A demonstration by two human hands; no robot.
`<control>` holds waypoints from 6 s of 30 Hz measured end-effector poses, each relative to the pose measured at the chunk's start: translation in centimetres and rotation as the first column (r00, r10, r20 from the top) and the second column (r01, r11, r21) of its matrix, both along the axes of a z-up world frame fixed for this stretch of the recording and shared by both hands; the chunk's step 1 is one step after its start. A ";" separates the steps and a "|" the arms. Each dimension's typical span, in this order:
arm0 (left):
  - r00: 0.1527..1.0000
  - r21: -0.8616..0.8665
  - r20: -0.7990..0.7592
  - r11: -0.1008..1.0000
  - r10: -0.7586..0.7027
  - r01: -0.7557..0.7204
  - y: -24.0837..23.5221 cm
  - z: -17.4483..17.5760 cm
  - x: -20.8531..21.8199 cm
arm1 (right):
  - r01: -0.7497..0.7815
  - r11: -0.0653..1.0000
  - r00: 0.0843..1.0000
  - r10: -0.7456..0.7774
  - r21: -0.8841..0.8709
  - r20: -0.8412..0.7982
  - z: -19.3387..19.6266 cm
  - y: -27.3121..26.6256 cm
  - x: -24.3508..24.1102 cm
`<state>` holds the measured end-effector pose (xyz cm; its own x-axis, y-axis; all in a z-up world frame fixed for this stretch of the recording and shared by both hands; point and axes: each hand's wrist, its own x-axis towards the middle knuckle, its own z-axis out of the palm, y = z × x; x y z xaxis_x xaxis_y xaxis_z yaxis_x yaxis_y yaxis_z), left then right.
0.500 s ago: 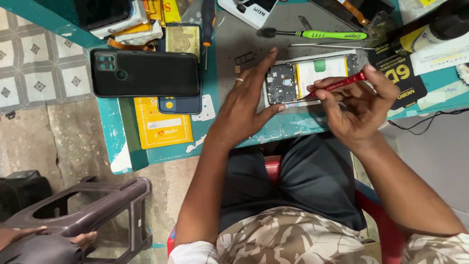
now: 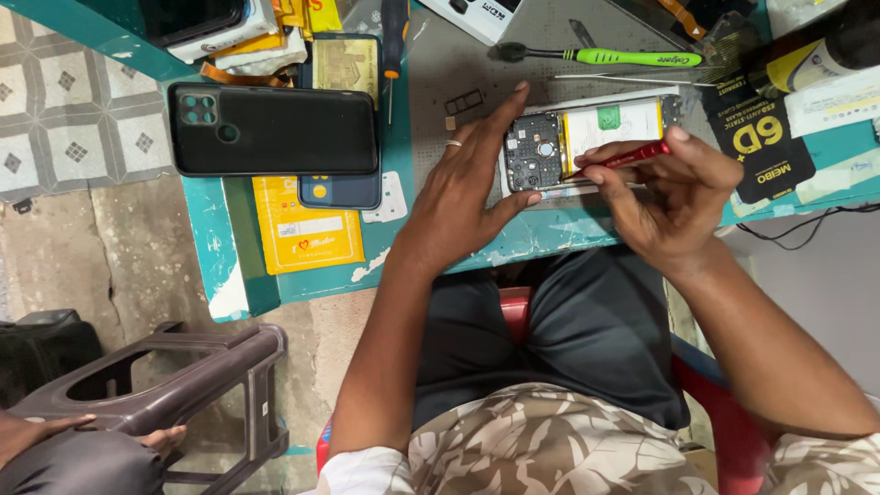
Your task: The person applies a screen protector to a smartphone, smoothing it with a card and peeling off the backing. They then place the phone on the table and use a red screwdriver to work on the internal components.
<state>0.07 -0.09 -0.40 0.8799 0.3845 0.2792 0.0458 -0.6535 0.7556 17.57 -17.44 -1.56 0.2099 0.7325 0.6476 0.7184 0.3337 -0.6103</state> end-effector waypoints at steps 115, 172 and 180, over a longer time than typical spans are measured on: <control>0.882 0.152 0.222 0.879 0.415 -0.452 13.2 2.8 9.6 | 0.062 0.998 0.998 -0.062 -0.002 -0.031 8.0 1.7 -1.0; 0.973 0.146 -0.062 0.967 0.222 -0.211 -2.6 0.3 1.2 | 0.068 0.992 0.986 -0.049 0.111 -0.159 -0.3 3.0 1.8; 0.973 0.153 -0.070 0.966 0.221 -0.208 -2.7 0.1 1.2 | 0.021 0.994 0.994 -0.009 0.109 -0.106 1.1 3.5 1.5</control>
